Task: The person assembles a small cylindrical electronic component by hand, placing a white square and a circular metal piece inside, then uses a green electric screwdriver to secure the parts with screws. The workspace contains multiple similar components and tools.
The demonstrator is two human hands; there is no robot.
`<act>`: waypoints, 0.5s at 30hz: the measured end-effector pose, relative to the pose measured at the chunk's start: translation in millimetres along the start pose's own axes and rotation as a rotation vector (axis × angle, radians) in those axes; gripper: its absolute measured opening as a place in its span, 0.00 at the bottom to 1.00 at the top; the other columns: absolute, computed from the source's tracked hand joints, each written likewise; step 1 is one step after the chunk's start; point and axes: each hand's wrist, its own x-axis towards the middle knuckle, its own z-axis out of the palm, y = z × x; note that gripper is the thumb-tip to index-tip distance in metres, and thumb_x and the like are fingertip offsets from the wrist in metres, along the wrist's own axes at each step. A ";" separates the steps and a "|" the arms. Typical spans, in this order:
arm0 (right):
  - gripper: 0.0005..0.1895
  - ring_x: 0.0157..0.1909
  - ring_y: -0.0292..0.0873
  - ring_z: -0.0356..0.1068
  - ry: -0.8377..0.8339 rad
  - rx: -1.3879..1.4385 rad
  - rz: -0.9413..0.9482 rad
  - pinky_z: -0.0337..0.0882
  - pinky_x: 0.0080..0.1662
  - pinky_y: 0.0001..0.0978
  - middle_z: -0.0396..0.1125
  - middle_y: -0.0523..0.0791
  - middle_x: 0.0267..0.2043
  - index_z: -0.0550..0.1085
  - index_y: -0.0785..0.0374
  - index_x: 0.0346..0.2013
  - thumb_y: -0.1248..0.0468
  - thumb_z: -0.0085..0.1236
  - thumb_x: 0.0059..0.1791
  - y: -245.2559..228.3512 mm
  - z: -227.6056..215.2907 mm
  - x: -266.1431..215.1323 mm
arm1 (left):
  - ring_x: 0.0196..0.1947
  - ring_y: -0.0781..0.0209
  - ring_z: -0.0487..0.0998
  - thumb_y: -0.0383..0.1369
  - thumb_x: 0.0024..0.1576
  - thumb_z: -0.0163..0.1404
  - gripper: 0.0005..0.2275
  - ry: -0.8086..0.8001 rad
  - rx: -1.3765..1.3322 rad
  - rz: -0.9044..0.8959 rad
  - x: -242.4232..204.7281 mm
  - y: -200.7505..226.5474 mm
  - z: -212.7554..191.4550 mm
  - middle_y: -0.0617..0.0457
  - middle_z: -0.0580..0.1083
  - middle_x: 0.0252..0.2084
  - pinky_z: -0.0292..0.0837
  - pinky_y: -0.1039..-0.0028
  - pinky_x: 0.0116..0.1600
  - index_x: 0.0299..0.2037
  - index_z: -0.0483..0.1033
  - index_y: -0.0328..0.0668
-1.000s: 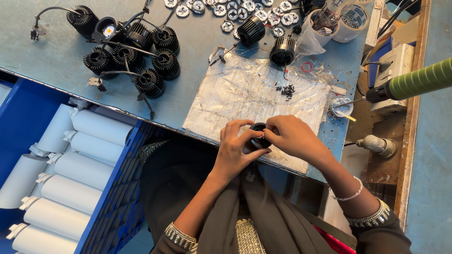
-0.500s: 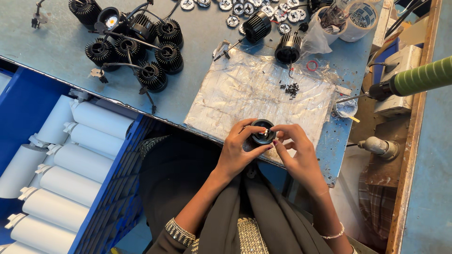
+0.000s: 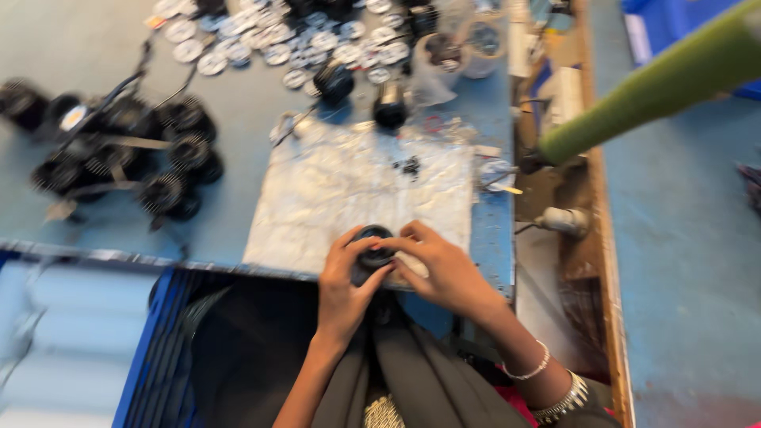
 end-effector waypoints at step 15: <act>0.14 0.39 0.42 0.74 0.091 0.268 0.182 0.75 0.41 0.33 0.72 0.46 0.37 0.73 0.64 0.49 0.61 0.58 0.51 26.7 15.2 -4.6 | 0.56 0.49 0.80 0.30 0.45 0.69 0.18 -0.124 0.009 0.099 14.7 -23.2 -10.2 0.42 0.76 0.56 0.77 0.65 0.58 0.44 0.78 0.37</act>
